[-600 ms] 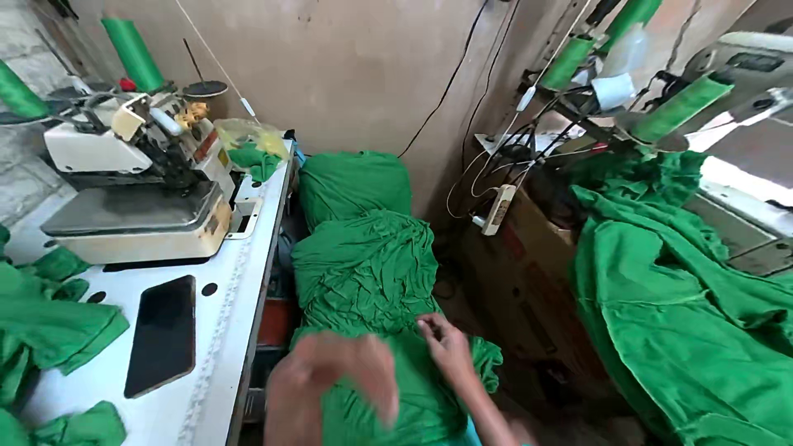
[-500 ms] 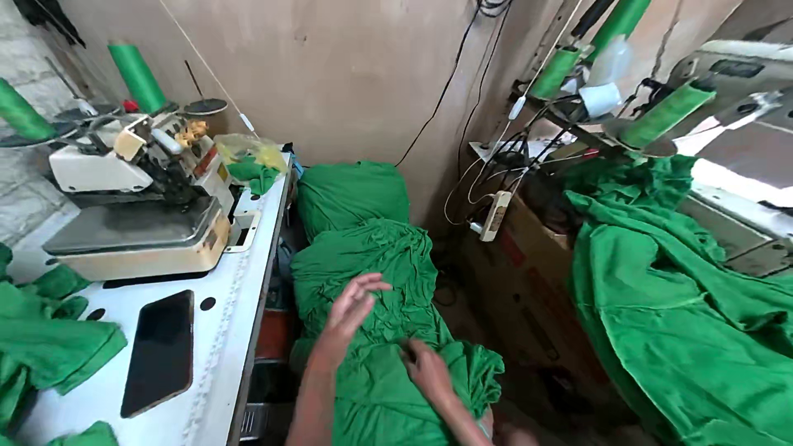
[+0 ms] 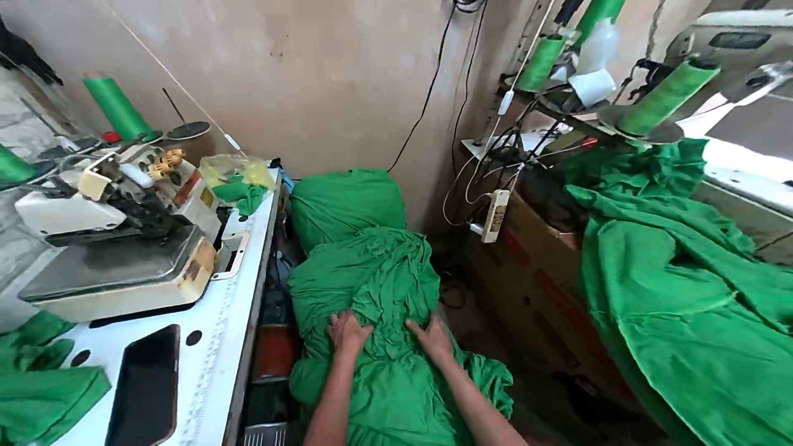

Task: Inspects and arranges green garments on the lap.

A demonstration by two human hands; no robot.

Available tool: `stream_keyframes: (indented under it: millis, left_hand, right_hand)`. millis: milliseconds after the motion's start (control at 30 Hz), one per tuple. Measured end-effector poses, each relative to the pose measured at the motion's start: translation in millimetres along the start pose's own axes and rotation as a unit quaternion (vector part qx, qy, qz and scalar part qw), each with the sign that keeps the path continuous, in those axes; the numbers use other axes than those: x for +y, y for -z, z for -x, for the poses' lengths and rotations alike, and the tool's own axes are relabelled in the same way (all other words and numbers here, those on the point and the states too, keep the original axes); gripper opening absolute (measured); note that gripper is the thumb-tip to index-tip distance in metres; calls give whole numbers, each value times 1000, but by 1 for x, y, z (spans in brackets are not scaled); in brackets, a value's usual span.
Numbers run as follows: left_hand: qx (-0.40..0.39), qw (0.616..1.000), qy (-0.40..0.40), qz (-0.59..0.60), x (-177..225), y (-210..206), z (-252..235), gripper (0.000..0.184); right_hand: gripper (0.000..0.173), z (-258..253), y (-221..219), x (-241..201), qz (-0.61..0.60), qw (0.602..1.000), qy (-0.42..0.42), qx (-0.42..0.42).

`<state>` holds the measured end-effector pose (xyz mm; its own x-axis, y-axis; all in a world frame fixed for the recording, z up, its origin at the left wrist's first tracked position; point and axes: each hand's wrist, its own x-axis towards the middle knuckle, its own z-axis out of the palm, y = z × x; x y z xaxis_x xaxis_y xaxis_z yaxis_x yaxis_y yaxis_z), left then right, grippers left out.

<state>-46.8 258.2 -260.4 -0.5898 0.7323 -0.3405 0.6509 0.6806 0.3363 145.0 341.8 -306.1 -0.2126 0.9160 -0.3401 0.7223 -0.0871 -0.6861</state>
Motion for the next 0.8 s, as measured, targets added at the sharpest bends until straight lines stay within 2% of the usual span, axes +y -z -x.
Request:
stream_keyframes:
  millis: [67, 133, 233, 267, 333, 400, 467, 533, 567, 667, 733, 800]
  left_hand:
    - [-25, 998, -17, -55, 15, 7, 8, 58]
    - [-31, 995, -53, -79, 35, 17, 26, 48]
    - [-86, 991, -89, -40, 70, 42, 64, 50]
    - [-103, 990, -97, -24, 78, 43, 73, 52]
    - [-114, 988, -108, -10, 83, 28, 80, 55]
    - [-117, 986, -118, -6, 76, 0, 79, 59]
    - [-130, 982, -134, -10, 63, -24, 77, 63]
    - [-128, 978, -160, -20, 50, -24, 76, 64]
    - [-125, 977, -171, -14, 42, -21, 74, 64]
    - [-105, 972, -171, 119, 19, -21, 58, 59]
    - [-113, 946, -176, 249, 14, -32, 50, 62]
    - [-84, 927, -175, 320, 21, -27, 60, 61]
  right_hand:
    - [67, -5, -11, 9, 22, 1000, -6, 0]
    - [52, -1, -10, 12, -39, 998, 12, 39]
    - [41, 16, -2, 8, -191, 971, 78, 119]
    - [40, 23, 1, 7, -241, 958, 97, 122]
    - [44, 32, 4, 12, -309, 942, 94, 95]
    - [54, 38, 4, 18, -274, 958, 59, 59]
    - [75, 44, 7, 11, -178, 984, 8, 4]
    - [103, 44, 7, -2, -103, 994, -32, -23]
    - [110, 43, 7, -5, -86, 995, -41, -29]
    - [102, 35, 5, -6, -98, 994, -34, -23]
    - [90, 34, 9, -13, -113, 993, -15, -9]
    - [81, 40, 26, -33, -93, 996, 3, -3]
